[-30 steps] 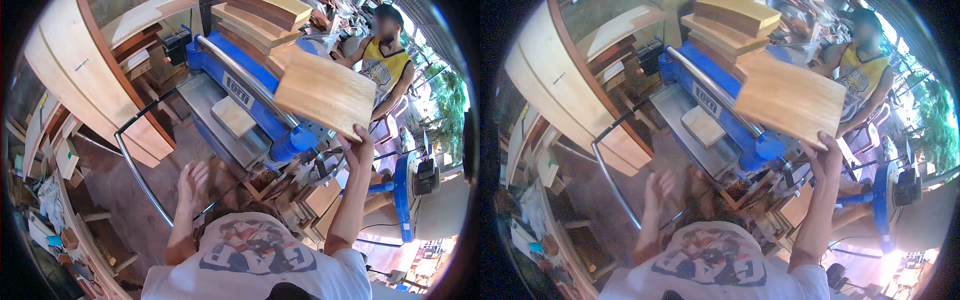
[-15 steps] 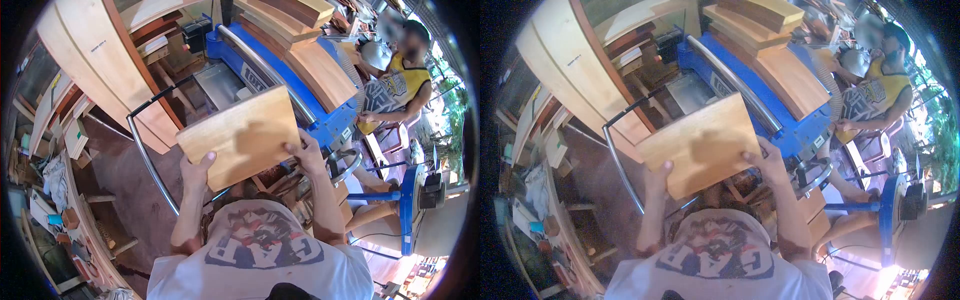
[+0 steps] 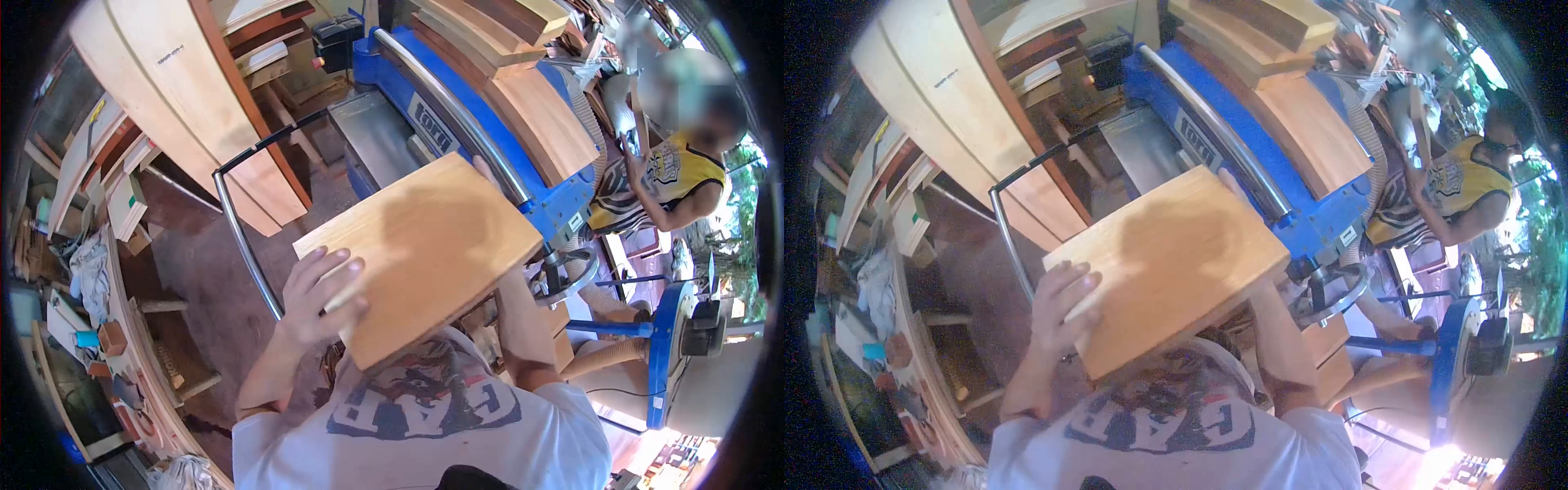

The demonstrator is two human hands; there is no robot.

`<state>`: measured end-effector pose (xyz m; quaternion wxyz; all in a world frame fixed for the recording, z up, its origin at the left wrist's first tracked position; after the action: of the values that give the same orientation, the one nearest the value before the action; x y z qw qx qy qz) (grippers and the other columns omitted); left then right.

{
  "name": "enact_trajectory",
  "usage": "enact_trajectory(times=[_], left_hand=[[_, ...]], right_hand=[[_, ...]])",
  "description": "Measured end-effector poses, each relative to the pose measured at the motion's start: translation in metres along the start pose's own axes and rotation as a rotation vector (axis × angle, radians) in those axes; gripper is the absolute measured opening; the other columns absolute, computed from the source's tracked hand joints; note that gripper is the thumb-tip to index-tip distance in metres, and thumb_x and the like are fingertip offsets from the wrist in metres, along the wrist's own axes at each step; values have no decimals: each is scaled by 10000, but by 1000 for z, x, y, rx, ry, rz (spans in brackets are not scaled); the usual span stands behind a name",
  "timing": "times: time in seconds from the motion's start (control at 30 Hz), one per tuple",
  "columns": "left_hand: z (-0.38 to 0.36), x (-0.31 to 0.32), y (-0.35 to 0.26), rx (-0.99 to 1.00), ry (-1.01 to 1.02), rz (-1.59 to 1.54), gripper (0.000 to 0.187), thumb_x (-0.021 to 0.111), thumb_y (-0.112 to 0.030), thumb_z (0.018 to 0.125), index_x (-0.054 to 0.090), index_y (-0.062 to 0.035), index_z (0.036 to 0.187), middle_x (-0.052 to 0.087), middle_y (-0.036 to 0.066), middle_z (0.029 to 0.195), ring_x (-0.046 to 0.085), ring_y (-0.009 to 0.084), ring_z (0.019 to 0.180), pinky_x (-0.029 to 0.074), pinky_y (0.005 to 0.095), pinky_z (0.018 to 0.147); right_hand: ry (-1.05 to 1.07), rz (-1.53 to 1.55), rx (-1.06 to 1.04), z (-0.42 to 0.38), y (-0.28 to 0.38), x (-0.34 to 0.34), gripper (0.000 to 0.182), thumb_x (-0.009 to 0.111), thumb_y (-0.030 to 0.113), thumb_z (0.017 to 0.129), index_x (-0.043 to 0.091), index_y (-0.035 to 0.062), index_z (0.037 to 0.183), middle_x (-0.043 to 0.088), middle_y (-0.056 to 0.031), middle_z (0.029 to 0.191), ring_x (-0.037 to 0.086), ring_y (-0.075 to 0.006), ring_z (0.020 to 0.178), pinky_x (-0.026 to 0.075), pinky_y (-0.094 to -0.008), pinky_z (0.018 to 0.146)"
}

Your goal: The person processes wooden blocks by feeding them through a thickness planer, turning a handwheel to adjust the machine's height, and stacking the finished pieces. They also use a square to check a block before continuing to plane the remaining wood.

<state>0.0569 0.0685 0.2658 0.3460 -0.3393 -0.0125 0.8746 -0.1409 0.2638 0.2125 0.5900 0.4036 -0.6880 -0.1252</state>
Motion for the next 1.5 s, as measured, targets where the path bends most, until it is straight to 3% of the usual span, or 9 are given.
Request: enact_trajectory(times=[0.13, 0.23, 0.63, 0.8, 0.97, 1.03, 1.27, 1.37, 1.5], left_hand=[[-83, 56, 55, -475, -9, -59, 491, 760, -270, 897, 572, -58, 1297, 686, 132, 1171, 649, 318, 1108, 512, 472, 984], [-147, 107, 114, -1501, -450, -757, 630, 698, -355, 948, 489, 65, 1369, 639, 179, 1230, 664, 280, 1067, 562, 406, 897], [-136, 250, 200, -1536, -404, -873, 622, 642, -242, 977, 384, 55, 1458, 586, 194, 1310, 618, 304, 1155, 517, 432, 954], [-64, 265, 189, -1509, -1, 19, 665, 540, -387, 990, 382, 86, 1430, 553, 276, 1349, 581, 419, 1199, 479, 492, 980], [-36, 260, 172, -1323, 90, 174, 841, 464, -480, 1001, 207, 182, 1453, 284, 402, 1469, 319, 512, 1361, 256, 534, 1135], [-17, 262, 170, -1274, 106, 428, 723, 425, -465, 1001, 376, 131, 1408, 512, 324, 1372, 558, 465, 1208, 441, 528, 1007], [0, 278, 174, -1222, 147, 550, 724, 420, -449, 1003, 395, 166, 1384, 496, 356, 1365, 564, 458, 1193, 455, 502, 1001], [5, 287, 179, -1415, 127, 49, 909, 401, -528, 1017, 105, 184, 1499, 115, 449, 1528, 137, 549, 1453, 146, 541, 1211], [22, 289, 171, -1327, 192, 197, 874, 391, -513, 1021, 145, 183, 1489, 137, 455, 1518, 146, 572, 1438, 138, 581, 1201]], right_hand=[[130, -1126, -529, 4, -9, -56, 610, 762, 164, 859, 506, 1, 1389, 648, -98, 1167, 648, -191, 957, 539, -333, 820], [20, -1117, -283, -32, -32, -73, 766, 736, 8, 835, 362, 19, 1504, 580, -130, 1278, 631, -141, 929, 539, -310, 779], [-163, -1124, -197, -96, -33, -134, 640, 739, 71, 839, 471, -8, 1414, 621, -160, 1212, 662, -199, 862, 542, -338, 785], [-92, -1208, -345, -101, 15, -94, 609, 671, -21, 874, 439, -15, 1437, 597, -145, 1273, 651, -129, 898, 560, -284, 755], [-122, -1089, -379, -96, 30, -104, 558, 658, -49, 880, 474, -17, 1406, 596, -143, 1266, 652, -140, 883, 558, -282, 748], [-98, -1076, -375, -80, 34, -103, 538, 656, -57, 879, 489, -23, 1389, 598, -144, 1249, 651, -144, 877, 558, -284, 748], [31, -1154, -393, -57, 43, -78, 499, 696, -35, 836, 558, -2, 1314, 612, -161, 1210, 662, -200, 886, 546, -303, 734], [76, -1164, -403, -47, 52, -66, 494, 690, -42, 836, 563, -4, 1312, 611, -163, 1212, 658, -198, 890, 546, -292, 718], [96, -1105, -369, -40, 57, -61, 497, 686, -54, 831, 570, -7, 1312, 610, -167, 1224, 656, -197, 897, 552, -288, 707]])
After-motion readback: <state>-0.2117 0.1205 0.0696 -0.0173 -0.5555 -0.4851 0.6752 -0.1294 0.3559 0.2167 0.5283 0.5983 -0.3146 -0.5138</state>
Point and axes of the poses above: each hand's wrist, its own z-axis towards the middle knuckle, its own x-axis out of the palm, y = z × x, the point moved 6 cm from there along z, towards the middle knuckle
